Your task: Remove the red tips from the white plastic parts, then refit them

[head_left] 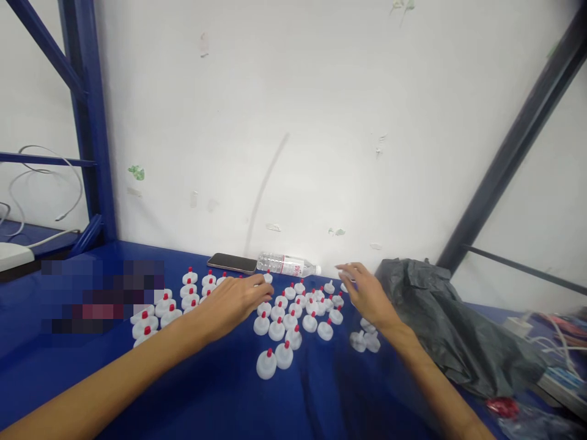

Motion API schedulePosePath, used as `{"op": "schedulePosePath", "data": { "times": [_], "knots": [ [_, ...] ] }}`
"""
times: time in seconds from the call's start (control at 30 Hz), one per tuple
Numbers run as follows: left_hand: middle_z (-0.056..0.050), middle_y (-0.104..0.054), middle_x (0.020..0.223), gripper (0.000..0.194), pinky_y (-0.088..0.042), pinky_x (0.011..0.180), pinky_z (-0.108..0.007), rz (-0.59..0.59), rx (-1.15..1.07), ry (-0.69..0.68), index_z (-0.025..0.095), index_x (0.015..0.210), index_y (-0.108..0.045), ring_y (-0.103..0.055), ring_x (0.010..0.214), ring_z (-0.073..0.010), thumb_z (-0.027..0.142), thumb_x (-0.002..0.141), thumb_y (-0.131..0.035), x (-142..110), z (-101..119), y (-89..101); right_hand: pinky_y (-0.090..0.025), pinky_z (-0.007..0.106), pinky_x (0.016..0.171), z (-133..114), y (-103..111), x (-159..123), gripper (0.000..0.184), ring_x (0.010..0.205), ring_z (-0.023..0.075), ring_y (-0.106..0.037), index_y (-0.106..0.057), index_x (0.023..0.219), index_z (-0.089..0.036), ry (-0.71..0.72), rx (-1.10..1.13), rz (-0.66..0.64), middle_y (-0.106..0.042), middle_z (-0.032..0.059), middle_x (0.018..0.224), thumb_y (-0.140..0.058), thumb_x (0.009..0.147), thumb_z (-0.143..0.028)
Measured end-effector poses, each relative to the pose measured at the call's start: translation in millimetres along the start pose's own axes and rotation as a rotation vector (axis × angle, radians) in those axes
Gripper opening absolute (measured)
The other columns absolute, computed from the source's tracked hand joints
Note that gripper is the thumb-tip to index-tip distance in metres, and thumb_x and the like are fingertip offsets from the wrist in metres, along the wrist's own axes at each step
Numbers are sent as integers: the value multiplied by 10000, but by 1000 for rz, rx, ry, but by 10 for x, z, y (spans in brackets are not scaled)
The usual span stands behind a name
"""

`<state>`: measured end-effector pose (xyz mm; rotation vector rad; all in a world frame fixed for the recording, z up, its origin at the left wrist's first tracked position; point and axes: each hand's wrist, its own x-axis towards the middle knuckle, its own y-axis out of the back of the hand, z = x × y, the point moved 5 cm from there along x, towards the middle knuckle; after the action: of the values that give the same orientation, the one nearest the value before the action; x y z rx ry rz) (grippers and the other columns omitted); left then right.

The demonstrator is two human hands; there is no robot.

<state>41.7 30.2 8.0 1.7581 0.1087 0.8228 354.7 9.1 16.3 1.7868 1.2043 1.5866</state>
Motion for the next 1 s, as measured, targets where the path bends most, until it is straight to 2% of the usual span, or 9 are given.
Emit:
{"op": "schedulePosePath", "data": {
  "times": [0.03,0.1,0.13,0.2,0.27,0.57,0.67,0.87,1.0],
  "knots": [
    [-22,-700,1030,197,-353,545,-260,33,-1,-10,235,1102,-664,-664,692,-138,262,1060,-473,-3,27,7,-483,406,1090,-210,-15,-25,316,1191,230,-634,-642,1249,-269,84,39,-13,-632,73,1282,-404,1059,-352],
    [-28,-703,1048,231,-371,544,-252,109,-9,-43,234,1163,-656,-658,677,-125,271,1074,-446,-12,99,47,-504,431,1079,-665,-46,-131,259,1216,230,-622,-622,1235,-269,327,184,-44,-627,75,1292,-439,1052,-283],
    [-30,-704,1047,255,-380,546,-246,146,-20,-66,232,1191,-650,-659,682,-122,278,1085,-423,-16,145,76,-519,427,1063,-848,-55,-195,235,1210,227,-625,-602,1237,-273,393,232,-43,-623,71,1302,-477,1039,-272],
    [-31,-705,1034,294,-393,547,-237,211,-54,-120,225,1211,-646,-661,696,-117,289,1102,-381,-29,245,142,-560,404,995,-1113,-96,-315,262,1139,218,-656,-555,1268,-276,439,285,-82,-634,62,1275,-532,1009,-244],
    [-25,-708,1028,303,-394,539,-227,249,-84,-161,221,1206,-647,-645,672,-100,275,1106,-366,-43,334,187,-577,399,952,-1244,-131,-402,337,1083,222,-676,-515,1310,-280,423,304,-103,-663,49,1207,-589,982,-256],
    [-4,-709,981,282,-363,494,-210,321,-96,-211,225,1240,-615,-576,579,-80,250,1097,-373,-77,441,222,-568,387,972,-1224,-188,-442,416,1114,232,-693,-524,1344,-287,437,277,-102,-696,45,1228,-638,948,-229],
    [-9,-703,972,260,-361,493,-214,326,-105,-217,211,1171,-638,-581,586,-80,237,1088,-394,-77,454,231,-568,397,974,-1243,-172,-438,415,1118,233,-692,-513,1356,-288,465,266,-85,-695,51,1244,-624,960,-227],
    [-8,-696,1001,258,-349,491,-220,291,-88,-158,229,1177,-652,-570,591,-74,191,1060,-426,-78,420,181,-573,441,986,-1254,-115,-445,434,1130,247,-692,-510,1384,-300,454,298,-34,-706,53,1245,-623,968,-248],
    [-6,-710,1003,267,-352,485,-222,298,-95,-137,225,1138,-678,-583,590,-68,196,1069,-421,-71,393,187,-589,423,983,-1263,-117,-447,424,1156,236,-684,-511,1397,-322,423,355,-18,-679,49,1280,-602,985,-278]
  ]
}}
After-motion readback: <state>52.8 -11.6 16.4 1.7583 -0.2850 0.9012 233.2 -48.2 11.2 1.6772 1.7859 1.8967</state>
